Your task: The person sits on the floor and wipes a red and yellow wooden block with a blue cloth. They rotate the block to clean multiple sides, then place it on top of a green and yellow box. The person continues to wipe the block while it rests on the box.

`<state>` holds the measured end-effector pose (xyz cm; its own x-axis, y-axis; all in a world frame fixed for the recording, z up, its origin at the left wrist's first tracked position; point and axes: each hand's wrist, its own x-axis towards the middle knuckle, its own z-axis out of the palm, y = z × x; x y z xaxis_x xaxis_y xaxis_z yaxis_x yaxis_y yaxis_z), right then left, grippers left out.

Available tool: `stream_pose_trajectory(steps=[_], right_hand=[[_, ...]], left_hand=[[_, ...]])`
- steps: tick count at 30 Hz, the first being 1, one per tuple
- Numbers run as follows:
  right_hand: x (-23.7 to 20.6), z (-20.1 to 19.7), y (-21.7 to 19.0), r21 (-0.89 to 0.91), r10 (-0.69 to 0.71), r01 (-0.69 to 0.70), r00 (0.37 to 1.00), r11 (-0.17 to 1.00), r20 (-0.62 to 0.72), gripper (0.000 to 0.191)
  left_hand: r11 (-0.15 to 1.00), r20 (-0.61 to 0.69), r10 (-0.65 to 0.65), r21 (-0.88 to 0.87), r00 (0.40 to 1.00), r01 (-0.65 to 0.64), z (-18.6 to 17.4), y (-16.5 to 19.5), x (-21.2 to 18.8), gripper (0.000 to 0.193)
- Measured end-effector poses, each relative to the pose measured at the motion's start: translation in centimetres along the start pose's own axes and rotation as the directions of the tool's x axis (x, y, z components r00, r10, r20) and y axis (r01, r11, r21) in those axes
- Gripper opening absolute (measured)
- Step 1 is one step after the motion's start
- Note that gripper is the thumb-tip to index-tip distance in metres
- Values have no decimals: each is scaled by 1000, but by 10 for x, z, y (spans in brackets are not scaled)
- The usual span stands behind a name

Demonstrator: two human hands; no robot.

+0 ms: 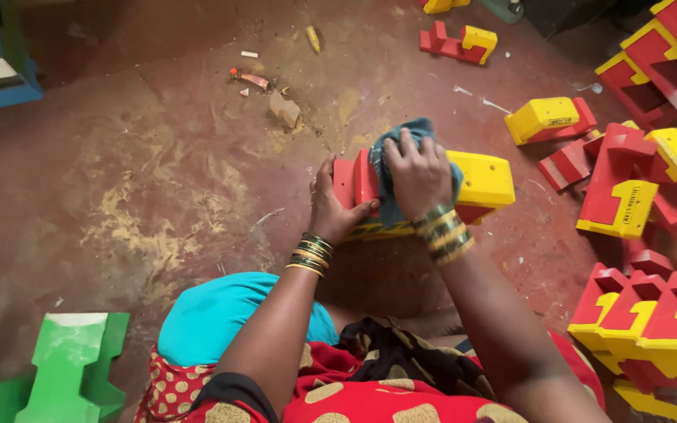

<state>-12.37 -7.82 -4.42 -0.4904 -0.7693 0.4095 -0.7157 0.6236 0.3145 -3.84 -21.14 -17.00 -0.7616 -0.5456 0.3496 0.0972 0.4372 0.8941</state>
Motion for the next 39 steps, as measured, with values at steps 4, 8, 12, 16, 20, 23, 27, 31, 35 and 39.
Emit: stream_pose_trajectory(steps=[4, 8, 12, 16, 20, 23, 27, 31, 35, 39], right_hand=[[16, 46, 14, 490, -89, -73, 950, 869, 301, 83], [2, 59, 17, 705, -187, -40, 952, 708, 242, 115], [-19, 48, -6, 550, 121, -303, 932, 779, 342, 85], [-44, 28, -29, 461, 293, -457, 876, 761, 384, 61], [-85, 8, -41, 482, 228, -245, 969, 841, 94, 64], [-117, 2, -31, 116, 48, -34, 992, 993, -118, 63], [-147, 12, 3, 95, 25, -18, 996, 995, -81, 69], [-174, 20, 34, 220, 232, -237, 972, 946, 48, 65], [-177, 17, 62, 207, 583, -577, 811, 790, 33, 60], [-151, 21, 21, 186, 337, -342, 940, 921, 60, 53]], left_hand=[[999, -6, 50, -16, 999, -50, 4, -9, 0, 121], [993, -26, 112, 37, 993, -111, 8, -14, -1, 120], [999, -9, 9, -35, 1000, -10, 7, -12, -4, 124], [1000, -24, -11, -8, 1000, 11, 5, -9, -5, 124], [999, -38, 29, -44, 999, -31, 5, -7, -2, 121], [999, -25, 38, -22, 999, -38, 2, -3, -2, 120], [1000, 3, -6, -12, 1000, 6, -3, 6, -2, 118], [1000, 7, -21, -22, 1000, 22, -7, 14, 0, 116], [1000, -13, 19, -19, 1000, -19, -5, 14, 1, 114], [998, -21, 58, -35, 998, -59, -3, 11, 1, 111]])
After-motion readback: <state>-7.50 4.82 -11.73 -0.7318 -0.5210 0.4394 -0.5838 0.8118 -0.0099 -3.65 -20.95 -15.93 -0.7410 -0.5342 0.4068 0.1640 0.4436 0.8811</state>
